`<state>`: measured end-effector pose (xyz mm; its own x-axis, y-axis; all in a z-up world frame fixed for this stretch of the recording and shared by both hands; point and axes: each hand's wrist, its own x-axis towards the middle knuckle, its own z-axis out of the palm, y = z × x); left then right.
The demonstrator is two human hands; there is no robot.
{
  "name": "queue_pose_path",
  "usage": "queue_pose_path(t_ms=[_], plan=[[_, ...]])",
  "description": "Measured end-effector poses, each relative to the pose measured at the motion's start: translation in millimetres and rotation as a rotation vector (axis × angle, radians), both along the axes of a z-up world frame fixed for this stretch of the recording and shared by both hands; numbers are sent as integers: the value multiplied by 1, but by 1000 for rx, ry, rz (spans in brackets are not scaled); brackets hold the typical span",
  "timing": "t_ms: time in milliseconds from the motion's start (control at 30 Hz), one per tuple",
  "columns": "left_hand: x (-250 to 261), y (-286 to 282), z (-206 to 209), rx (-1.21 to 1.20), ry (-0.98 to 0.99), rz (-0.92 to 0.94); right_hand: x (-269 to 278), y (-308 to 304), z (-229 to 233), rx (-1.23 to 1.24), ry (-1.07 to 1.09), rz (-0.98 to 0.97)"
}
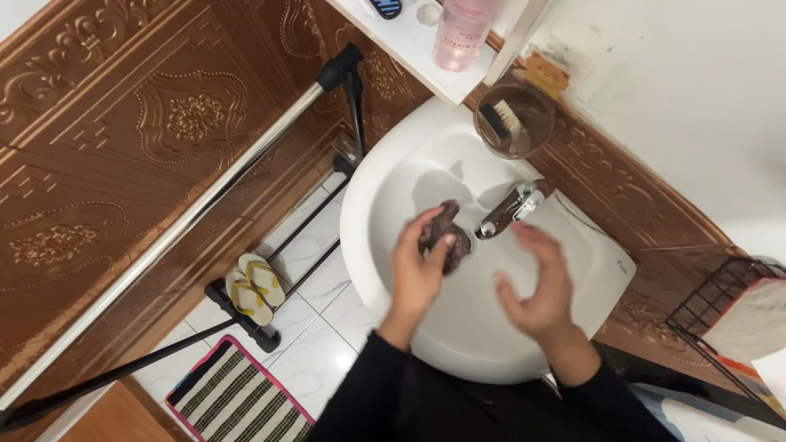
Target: The person cleans a bathroom sink and faucet by hand using a small brush and a cloth, scrubbing the surfaces and wiping away residue.
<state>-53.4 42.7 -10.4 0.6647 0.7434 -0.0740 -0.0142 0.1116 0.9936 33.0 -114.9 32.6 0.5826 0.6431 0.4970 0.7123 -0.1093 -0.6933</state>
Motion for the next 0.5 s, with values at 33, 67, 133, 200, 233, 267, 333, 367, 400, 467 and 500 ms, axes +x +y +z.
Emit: queue_pose_path(t_ms=[33,67,133,200,233,267,333,367,400,467,500], plan=[[6,8,4,94,-23,-121,8,-2,2,-8,41,-57],[12,14,9,187,-45,-242,13,-3,3,-17,81,-114],[25,21,19,335,-64,-382,21,-4,4,-72,24,-179],[39,23,27,447,-44,-416,26,1,4,-82,2,-211],[51,25,29,474,-32,-427,26,3,1,-72,9,-212],[65,28,30,501,-21,-438,26,4,-1,-61,16,-213],[69,30,28,496,44,-515,26,3,-5,-68,18,-223],[72,32,28,474,83,-581,29,3,-5,-67,9,-227],[74,33,28,452,122,-648,30,1,-4,-68,10,-236],[81,35,26,610,51,-614,29,0,-3,-55,11,-265],[83,32,22,680,16,-602,30,0,-4,-49,17,-259]])
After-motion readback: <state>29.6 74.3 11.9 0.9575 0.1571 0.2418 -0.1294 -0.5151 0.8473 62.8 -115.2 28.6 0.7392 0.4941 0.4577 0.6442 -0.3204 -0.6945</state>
